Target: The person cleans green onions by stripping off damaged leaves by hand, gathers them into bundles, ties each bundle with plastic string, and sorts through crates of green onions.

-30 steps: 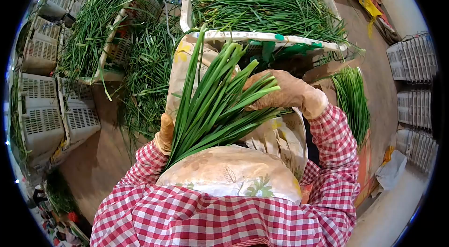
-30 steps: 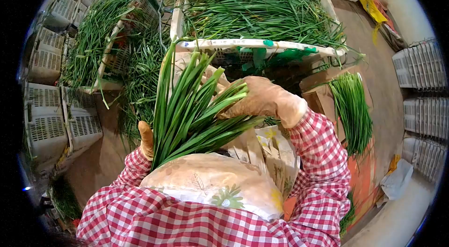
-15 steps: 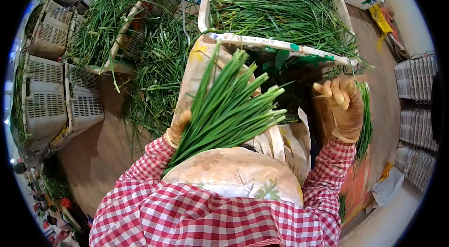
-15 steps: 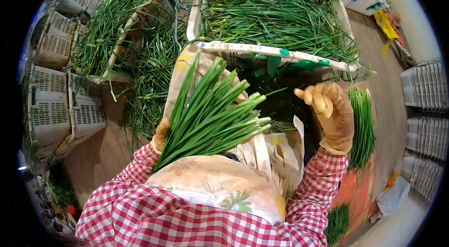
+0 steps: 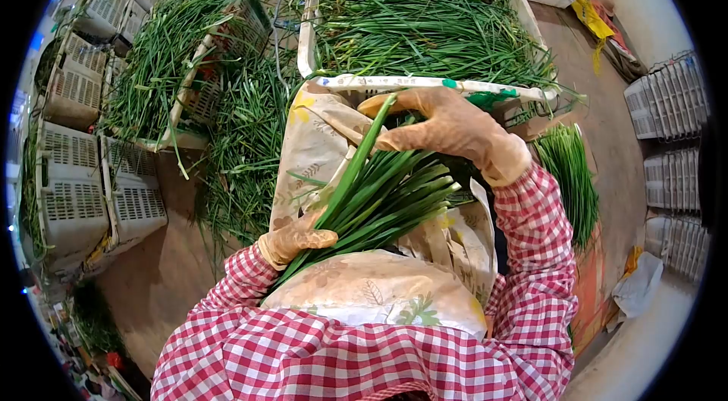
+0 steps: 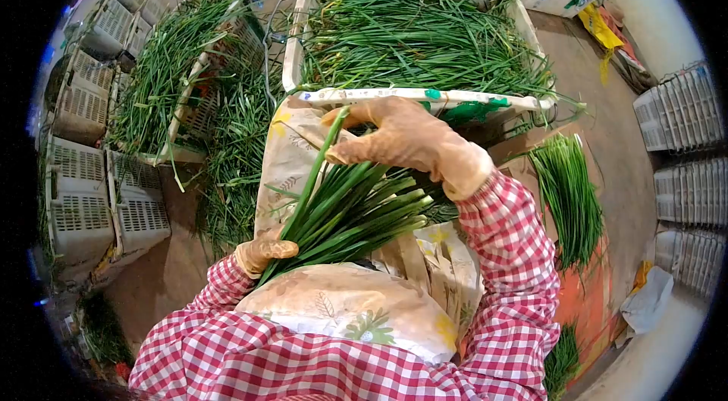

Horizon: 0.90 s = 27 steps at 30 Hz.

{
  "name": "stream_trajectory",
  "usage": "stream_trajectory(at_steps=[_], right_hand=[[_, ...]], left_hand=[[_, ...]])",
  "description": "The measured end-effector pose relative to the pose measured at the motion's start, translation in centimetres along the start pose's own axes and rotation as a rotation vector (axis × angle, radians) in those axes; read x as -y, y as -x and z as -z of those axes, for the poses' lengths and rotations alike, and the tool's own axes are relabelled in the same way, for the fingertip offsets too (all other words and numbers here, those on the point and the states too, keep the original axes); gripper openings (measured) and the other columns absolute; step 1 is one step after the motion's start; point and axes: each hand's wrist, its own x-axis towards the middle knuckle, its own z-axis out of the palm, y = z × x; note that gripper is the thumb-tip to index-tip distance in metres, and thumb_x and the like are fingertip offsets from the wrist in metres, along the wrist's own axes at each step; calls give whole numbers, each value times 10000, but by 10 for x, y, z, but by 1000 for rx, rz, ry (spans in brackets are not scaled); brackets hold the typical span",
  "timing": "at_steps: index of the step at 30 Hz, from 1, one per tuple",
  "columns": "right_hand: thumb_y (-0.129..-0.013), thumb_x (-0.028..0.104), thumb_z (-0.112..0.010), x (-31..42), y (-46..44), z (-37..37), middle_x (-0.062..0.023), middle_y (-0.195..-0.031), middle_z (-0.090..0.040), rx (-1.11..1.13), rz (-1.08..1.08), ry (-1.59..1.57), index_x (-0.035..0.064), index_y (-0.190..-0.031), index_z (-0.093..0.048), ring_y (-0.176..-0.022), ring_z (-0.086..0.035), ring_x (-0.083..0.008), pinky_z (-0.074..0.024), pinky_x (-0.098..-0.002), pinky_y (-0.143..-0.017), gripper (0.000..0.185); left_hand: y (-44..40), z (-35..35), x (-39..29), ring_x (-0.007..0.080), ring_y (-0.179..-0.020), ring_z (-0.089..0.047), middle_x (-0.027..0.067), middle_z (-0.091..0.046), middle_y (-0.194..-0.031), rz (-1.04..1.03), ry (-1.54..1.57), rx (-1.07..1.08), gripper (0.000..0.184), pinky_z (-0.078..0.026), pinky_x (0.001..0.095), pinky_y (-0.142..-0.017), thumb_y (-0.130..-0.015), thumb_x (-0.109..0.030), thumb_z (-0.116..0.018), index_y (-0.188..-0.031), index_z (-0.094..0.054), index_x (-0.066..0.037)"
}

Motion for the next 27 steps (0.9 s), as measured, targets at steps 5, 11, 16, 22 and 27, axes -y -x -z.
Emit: stream_trajectory(at_steps=[5, 11, 16, 22, 27], right_hand=[[-790, 221, -740, 5, -5, -10, 9, -815, -671, 249, -254, -669, 27, -988, -700, -742, -561, -76, -455, -232, -694, 280], [-851, 115, -583, -17, 3, -9, -116, -694, -629, -274, 110, 259, -4, -807, -619, -661, -621, -242, -491, -332, -645, 132], [-898, 133, -522, -51, 49, 50, -115, -732, -633, -782, 170, 466, 26, -864, -613, -643, -612, -253, -502, -377, -641, 145], [-903, 469, -542, -72, 65, 33, -158, -1023, -645, -398, -448, 273, 18, -1272, -488, -945, -630, -236, -488, -346, -851, 586], [-862, 259, -677, -38, 42, -33, -46, -871, -680, -355, -98, -457, 41, -1004, -690, -792, -607, -132, -495, -283, -738, 260]], left_hand=[[-2, 4, 4, 230, -1282, -425, 131, -416, -1415, 36, -27, -81, 755, -317, 372, -1086, -831, -316, -644, -1440, -294, -39], [-4, 15, 19, 188, -1177, -515, 105, -493, -1340, 106, 93, -193, 584, -405, 332, -1012, -926, -350, -540, -1393, -382, -37], [3, 16, 22, 136, -1051, -575, 57, -582, -1227, 121, 243, -274, 475, -471, 286, -911, -956, -341, -522, -1323, -480, -43], [0, 22, 27, 143, -1048, -580, 64, -584, -1229, 127, 267, -271, 462, -470, 289, -918, -961, -342, -509, -1314, -492, -44], [-3, 18, 24, 143, -1030, -588, 54, -593, -1209, 90, 348, -310, 440, -475, 275, -909, -982, -341, -464, -1297, -504, -36]])
